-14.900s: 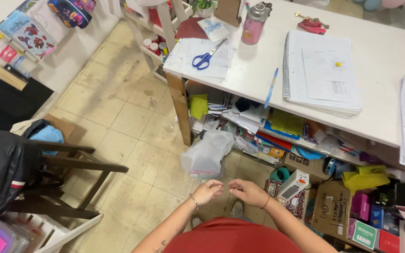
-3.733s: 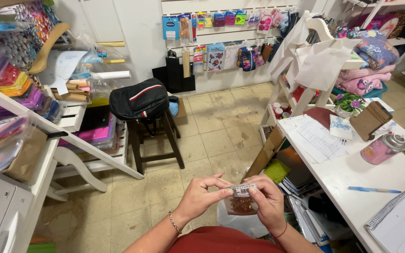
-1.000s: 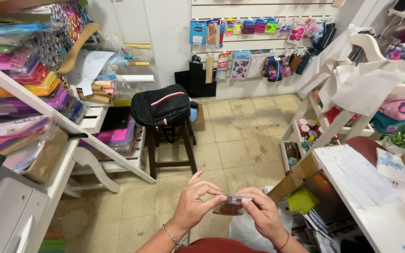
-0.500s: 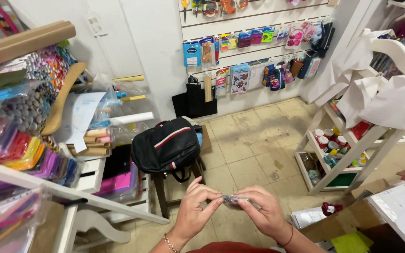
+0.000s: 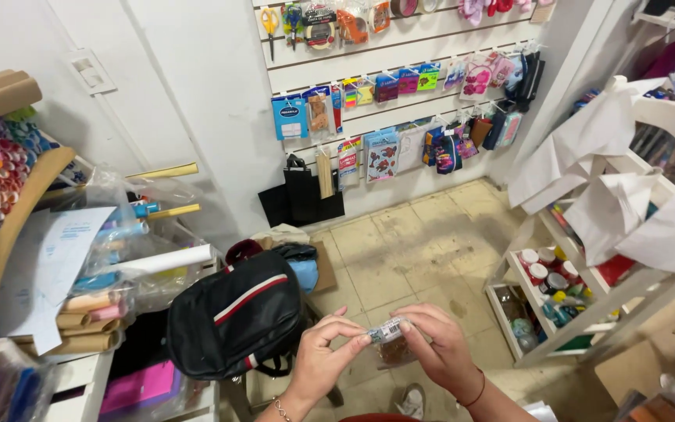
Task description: Unpack a bag of items, organize small stationery products on a desk, and use a printer to scan and copy documents.
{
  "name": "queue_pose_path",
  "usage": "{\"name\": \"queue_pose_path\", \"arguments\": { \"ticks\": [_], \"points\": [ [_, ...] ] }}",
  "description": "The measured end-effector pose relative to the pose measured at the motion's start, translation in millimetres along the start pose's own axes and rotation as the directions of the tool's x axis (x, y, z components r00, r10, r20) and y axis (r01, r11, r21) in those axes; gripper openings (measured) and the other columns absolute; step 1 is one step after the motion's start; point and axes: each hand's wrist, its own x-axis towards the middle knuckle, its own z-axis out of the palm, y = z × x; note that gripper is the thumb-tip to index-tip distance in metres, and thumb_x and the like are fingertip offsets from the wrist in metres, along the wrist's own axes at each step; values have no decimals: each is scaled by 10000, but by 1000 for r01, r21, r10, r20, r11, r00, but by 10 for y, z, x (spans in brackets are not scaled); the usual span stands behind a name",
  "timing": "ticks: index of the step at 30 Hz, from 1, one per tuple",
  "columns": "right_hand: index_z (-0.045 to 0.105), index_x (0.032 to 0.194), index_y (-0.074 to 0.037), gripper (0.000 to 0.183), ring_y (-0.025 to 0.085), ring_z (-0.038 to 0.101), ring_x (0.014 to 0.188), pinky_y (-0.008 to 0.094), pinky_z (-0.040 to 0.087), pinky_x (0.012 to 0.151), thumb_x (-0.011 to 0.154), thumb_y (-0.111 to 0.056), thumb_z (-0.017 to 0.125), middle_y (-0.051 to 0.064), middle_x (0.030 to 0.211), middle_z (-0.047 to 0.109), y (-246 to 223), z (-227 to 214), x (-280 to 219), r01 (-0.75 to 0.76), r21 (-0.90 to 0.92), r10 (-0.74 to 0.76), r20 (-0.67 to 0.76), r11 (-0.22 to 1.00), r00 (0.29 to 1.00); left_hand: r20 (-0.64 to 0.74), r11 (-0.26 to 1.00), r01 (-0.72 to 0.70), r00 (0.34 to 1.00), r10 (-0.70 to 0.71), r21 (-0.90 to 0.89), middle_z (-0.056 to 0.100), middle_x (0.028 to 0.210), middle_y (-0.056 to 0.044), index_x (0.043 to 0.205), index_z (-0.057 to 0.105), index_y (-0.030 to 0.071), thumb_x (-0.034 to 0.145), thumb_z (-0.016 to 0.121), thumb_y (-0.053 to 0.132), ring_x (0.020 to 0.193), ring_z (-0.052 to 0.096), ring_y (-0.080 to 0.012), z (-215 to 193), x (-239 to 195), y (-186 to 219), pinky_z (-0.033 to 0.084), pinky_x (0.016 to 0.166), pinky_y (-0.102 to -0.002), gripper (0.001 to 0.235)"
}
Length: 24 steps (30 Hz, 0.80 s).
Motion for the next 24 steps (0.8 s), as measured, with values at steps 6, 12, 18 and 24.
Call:
{"name": "queue_pose_path", "arguments": {
  "ticks": [6, 12, 18, 24],
  "points": [
    [727, 983, -18, 93, 233, 723, 913, 336, 561, 834, 938, -78, 673, 91, 1006, 754, 1067, -510, 979, 29, 130, -43, 104, 991, 994, -70, 989, 148, 986, -148, -2, 768, 944, -68, 875, 737, 24, 832, 805, 141, 907, 716, -198, 372, 1249, -118, 549, 877, -365, 142],
    [727, 1015, -23, 113, 241, 719, 950, 341, 562, 855, 935, -78, 669, 95, 1046, 751, 1867, -941, 1715, 20, 90, -33, 148, 996, 988, -3, 986, 34, 999, -34, 166, 654, 850, -86, 869, 650, 21, 913, 749, 204, 845, 654, -227, 737, 2169, -469, 509, 771, -349, 212],
    [627, 1264, -18, 494, 309, 626, 1164, 389, 500, 974, 826, -193, 777, 155, 1259, 647, 2324, -906, 2163, 62, -142, -73, -76, 988, 994, 26, 927, 355, 932, -361, 123, 630, 747, -66, 918, 621, 40, 960, 642, 244, 651, 599, -149, 920, 2939, -876, 454, 600, -312, 209],
    [613, 1305, -92, 679, 305, 617, 1217, 396, 517, 995, 769, -394, 898, 117, 1350, 591, 3245, -748, 2405, 73, -205, -41, 156, 976, 987, -94, 939, 311, 941, -326, -147, 646, 671, -49, 908, 606, 42, 976, 610, 208, 583, 631, -99, 997, 3856, -1683, 497, 554, -270, 179]
  ]
}}
